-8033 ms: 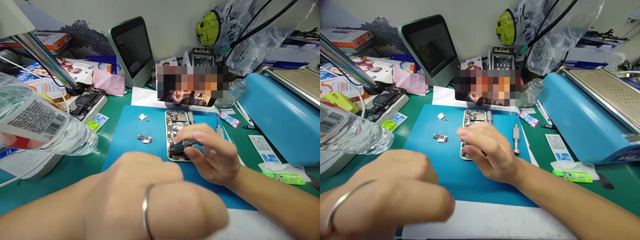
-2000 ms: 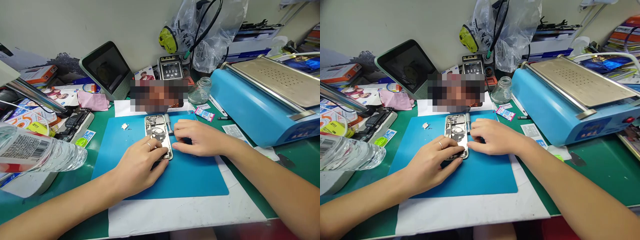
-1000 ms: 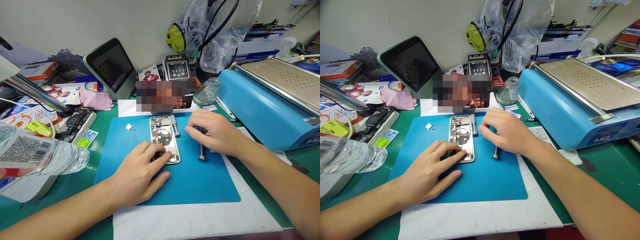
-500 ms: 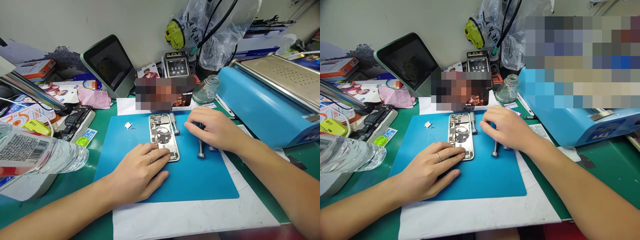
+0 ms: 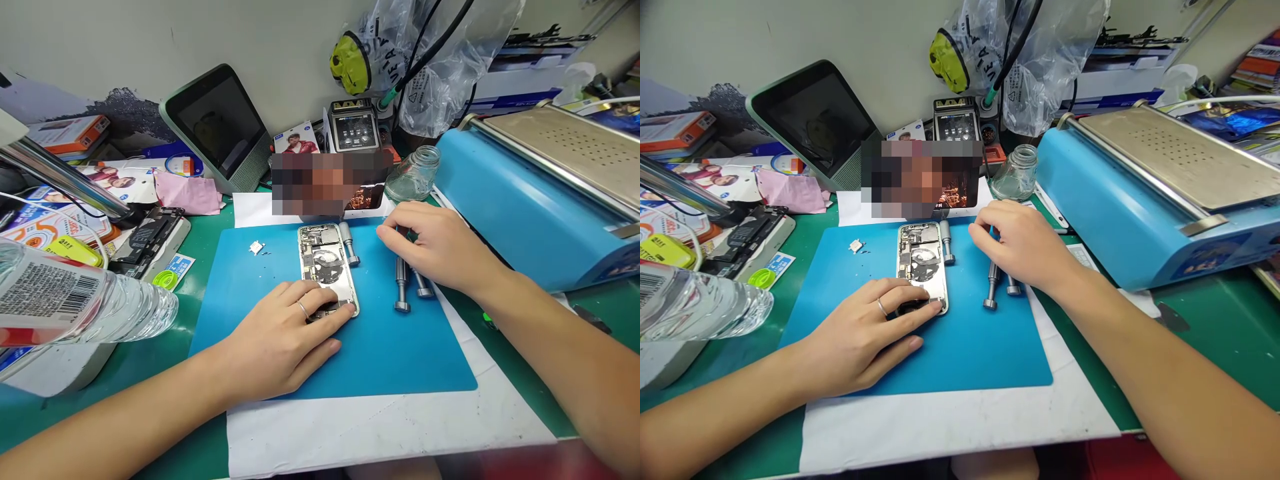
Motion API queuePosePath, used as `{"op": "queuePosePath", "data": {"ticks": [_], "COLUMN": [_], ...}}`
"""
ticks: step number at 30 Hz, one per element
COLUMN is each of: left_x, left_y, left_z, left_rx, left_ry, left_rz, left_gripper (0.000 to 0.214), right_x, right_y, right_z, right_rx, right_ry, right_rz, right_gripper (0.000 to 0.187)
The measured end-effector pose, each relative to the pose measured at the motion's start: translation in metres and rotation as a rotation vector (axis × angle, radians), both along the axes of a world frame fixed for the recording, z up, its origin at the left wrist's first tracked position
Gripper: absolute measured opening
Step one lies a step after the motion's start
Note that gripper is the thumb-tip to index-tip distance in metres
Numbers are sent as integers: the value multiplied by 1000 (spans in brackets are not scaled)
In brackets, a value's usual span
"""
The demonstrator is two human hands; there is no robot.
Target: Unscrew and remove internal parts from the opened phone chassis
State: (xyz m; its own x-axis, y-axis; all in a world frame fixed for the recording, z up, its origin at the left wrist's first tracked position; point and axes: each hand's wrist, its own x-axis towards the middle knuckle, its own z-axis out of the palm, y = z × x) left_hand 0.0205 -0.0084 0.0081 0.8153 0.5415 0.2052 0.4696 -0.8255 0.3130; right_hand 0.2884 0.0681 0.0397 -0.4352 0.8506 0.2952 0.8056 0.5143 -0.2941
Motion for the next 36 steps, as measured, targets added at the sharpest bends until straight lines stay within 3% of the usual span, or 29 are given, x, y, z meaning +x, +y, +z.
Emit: {"op": "queuePosePath", "data": {"ticks": [14,20,30,36], "left_x": [-1,-1,-1,-1], "left_y": [-1,1,1,1], "left_z": [1,1,0,1], "left_rx": [-11,-18,1,13], "left_ry": [-4,5,1,-4], "left_rz": [-2,-21,-22,-20], "left_gripper": [44,44,45,43], "right_x": [10,17,8,11], "right_y": [4,2,0,0], "right_z": [3,10,4,6], "right_rx": [-26,-148,-126,-149], "right_ry": [0,-16,-48,-63], "right_rz": [-88,-208,2,-40], "right_gripper": [24,23,23,24]}}
